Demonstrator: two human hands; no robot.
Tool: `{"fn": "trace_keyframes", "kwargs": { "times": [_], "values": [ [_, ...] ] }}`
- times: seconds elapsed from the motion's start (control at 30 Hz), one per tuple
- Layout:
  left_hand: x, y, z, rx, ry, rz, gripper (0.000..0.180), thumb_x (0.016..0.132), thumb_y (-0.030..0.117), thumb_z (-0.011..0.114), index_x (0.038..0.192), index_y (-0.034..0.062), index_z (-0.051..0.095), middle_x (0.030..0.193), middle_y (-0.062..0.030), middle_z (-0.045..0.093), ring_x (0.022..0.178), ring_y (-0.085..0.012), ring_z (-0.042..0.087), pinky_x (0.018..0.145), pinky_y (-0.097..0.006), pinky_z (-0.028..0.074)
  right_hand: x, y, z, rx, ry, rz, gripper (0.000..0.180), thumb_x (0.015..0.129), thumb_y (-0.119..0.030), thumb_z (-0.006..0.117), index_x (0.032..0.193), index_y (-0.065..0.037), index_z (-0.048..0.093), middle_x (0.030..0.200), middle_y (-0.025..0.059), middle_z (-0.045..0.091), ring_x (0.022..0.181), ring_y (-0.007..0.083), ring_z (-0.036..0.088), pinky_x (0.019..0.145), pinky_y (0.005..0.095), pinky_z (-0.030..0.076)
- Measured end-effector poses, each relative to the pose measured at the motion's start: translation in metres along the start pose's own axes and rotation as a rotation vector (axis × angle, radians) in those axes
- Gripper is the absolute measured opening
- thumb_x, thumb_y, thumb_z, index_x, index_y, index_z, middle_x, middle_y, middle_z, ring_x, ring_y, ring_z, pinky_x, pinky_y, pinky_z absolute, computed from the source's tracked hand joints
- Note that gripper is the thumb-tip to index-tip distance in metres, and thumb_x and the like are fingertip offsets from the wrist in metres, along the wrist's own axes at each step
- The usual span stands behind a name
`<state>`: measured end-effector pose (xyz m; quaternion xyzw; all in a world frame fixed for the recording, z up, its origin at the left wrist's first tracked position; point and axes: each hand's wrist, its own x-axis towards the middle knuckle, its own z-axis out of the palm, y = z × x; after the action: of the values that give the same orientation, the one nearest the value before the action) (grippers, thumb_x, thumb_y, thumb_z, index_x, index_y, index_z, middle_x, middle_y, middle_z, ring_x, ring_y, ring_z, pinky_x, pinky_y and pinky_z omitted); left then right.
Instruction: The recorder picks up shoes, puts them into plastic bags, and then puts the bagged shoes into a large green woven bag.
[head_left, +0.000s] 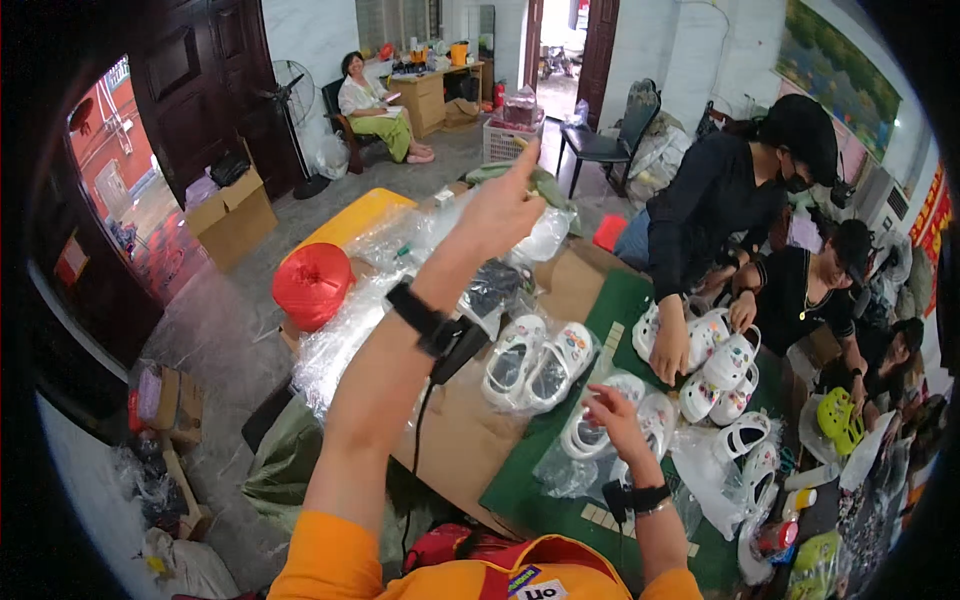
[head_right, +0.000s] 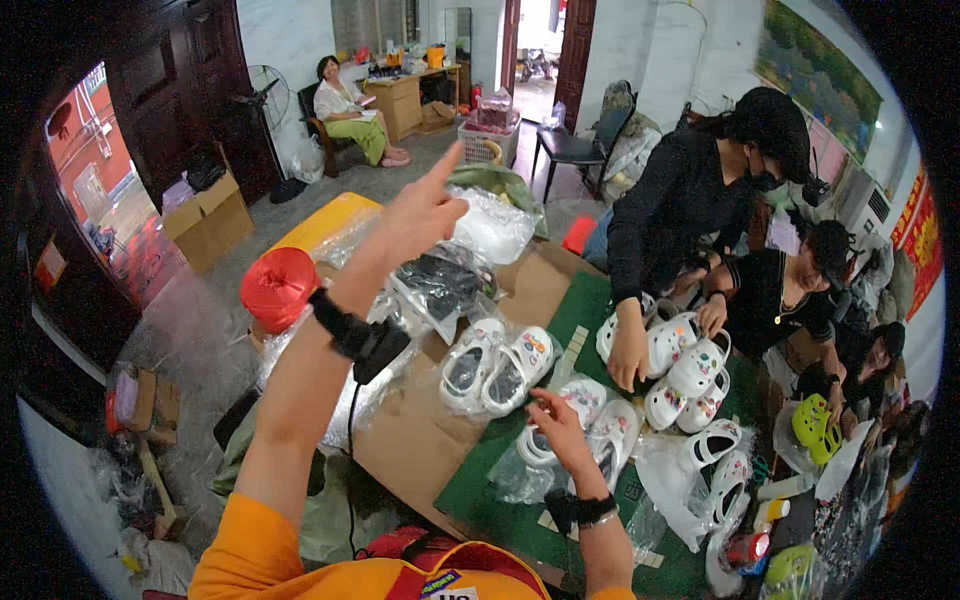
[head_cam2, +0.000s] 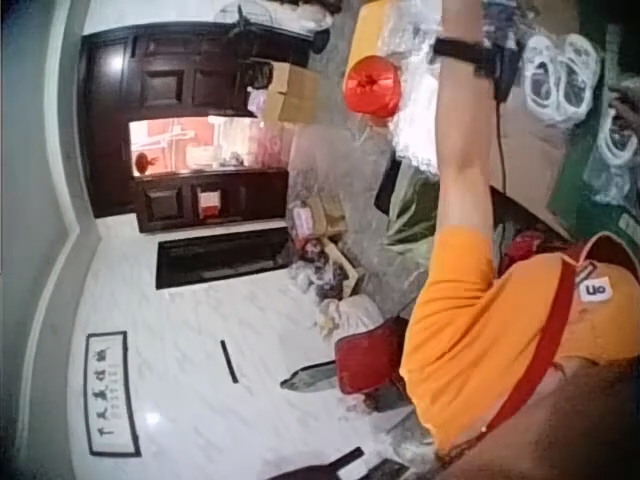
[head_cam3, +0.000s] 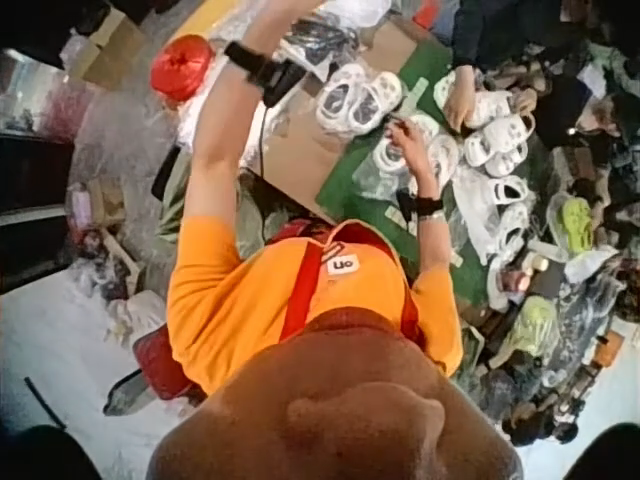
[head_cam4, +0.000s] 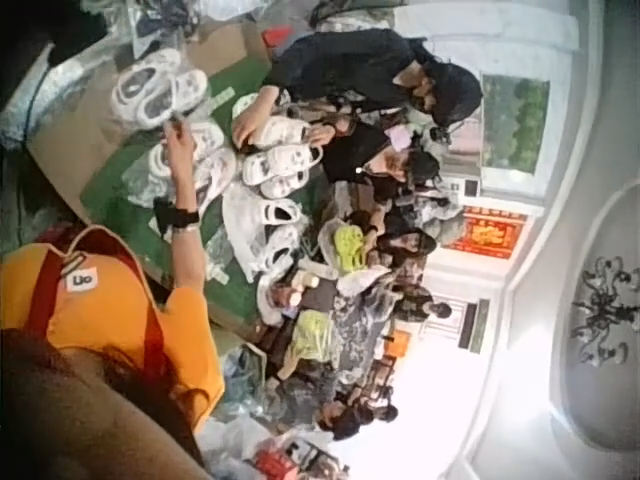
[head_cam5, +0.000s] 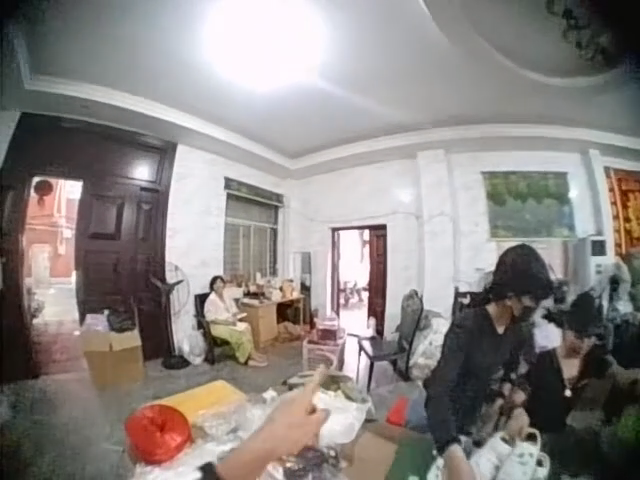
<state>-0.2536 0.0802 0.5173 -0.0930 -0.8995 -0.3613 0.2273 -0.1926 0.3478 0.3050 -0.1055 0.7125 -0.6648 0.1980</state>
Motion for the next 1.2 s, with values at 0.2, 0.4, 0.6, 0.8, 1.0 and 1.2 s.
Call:
{"fn": "trace_keyframes", "kwargs": {
  "times": [0.2, 0.4, 0.6, 0.8, 1.0, 1.2],
  "values": [
    [-0.080, -0.075, 0.078, -0.568, -0.371, -0.090, 0.063, 0.079, 0.015, 0.051, 0.134, 0.0114, 0.020, 0.080, -0.0069, 0.057, 0.061, -0.0110, 0.051, 0.061, -0.026, 0.045, -0.037, 0.051, -0.026, 0.105, 0.316, 0.111, 0.032, 0.079, -0.012, 0.054, 0.110, -0.003, 0.049, 0.076, 0.0003, 0.052, 0.064, 0.0078, 0.049, 0.055, 0.0195, 0.039],
    [-0.136, -0.082, 0.099, -0.513, -0.872, -0.127, 0.058, 0.078, 0.019, 0.049, 0.130, 0.0050, 0.028, 0.067, -0.0082, 0.052, 0.052, -0.0125, 0.047, 0.048, -0.026, 0.040, -0.087, 0.099, 0.018, 0.011, 0.202, 0.298, 0.031, 0.078, -0.011, 0.056, 0.106, -0.002, 0.050, 0.079, 0.0026, 0.052, 0.066, 0.0101, 0.050, 0.058, 0.0228, 0.041],
    [-0.131, -0.068, 0.091, -0.536, -0.715, -0.309, 0.079, 0.077, 0.016, 0.052, 0.135, 0.0090, -0.001, 0.074, -0.0087, 0.053, 0.054, -0.0120, 0.048, 0.048, -0.025, 0.040, -0.047, 0.032, 0.093, -0.088, -0.248, 0.084, 0.047, 0.082, -0.019, 0.056, 0.122, -0.003, 0.038, 0.099, 0.0067, 0.054, 0.088, 0.0124, 0.050, 0.076, 0.0248, 0.041],
    [-0.081, -0.033, 0.095, -0.611, -0.373, -0.293, 0.079, 0.077, 0.015, 0.055, 0.135, 0.0102, 0.003, 0.072, -0.0080, 0.057, 0.047, -0.0096, 0.045, 0.041, -0.023, 0.038, -0.039, 0.032, 0.027, -0.265, -0.003, -0.008, 0.042, 0.081, -0.023, 0.055, 0.116, -0.002, 0.045, 0.091, 0.0054, 0.055, 0.084, 0.0136, 0.051, 0.075, 0.0261, 0.041],
    [-0.137, -0.061, 0.204, -0.603, -0.665, -0.455, 0.053, 0.076, 0.021, 0.054, 0.123, 0.0028, 0.039, 0.072, -0.0062, 0.055, 0.056, -0.0110, 0.047, 0.052, -0.024, 0.041, -0.080, 0.128, -0.086, -0.799, 0.591, -0.014, 0.040, 0.073, -0.022, 0.058, 0.107, -0.002, 0.050, 0.099, 0.0173, 0.052, 0.098, 0.0324, 0.045, 0.084, 0.0404, 0.035],
    [-0.277, -0.115, 0.335, -0.203, -0.742, -0.438, 0.095, 0.064, 0.039, 0.068, 0.135, 0.0102, 0.011, 0.125, -0.0263, 0.034, 0.112, -0.0420, 0.037, 0.093, -0.043, 0.030, -0.135, 0.221, -0.119, -0.755, 0.658, 0.394, 0.071, 0.069, -0.027, 0.063, 0.127, -0.006, 0.028, 0.121, 0.0209, 0.035, 0.112, 0.0394, 0.032, 0.092, 0.0422, 0.030]
  ]
}}
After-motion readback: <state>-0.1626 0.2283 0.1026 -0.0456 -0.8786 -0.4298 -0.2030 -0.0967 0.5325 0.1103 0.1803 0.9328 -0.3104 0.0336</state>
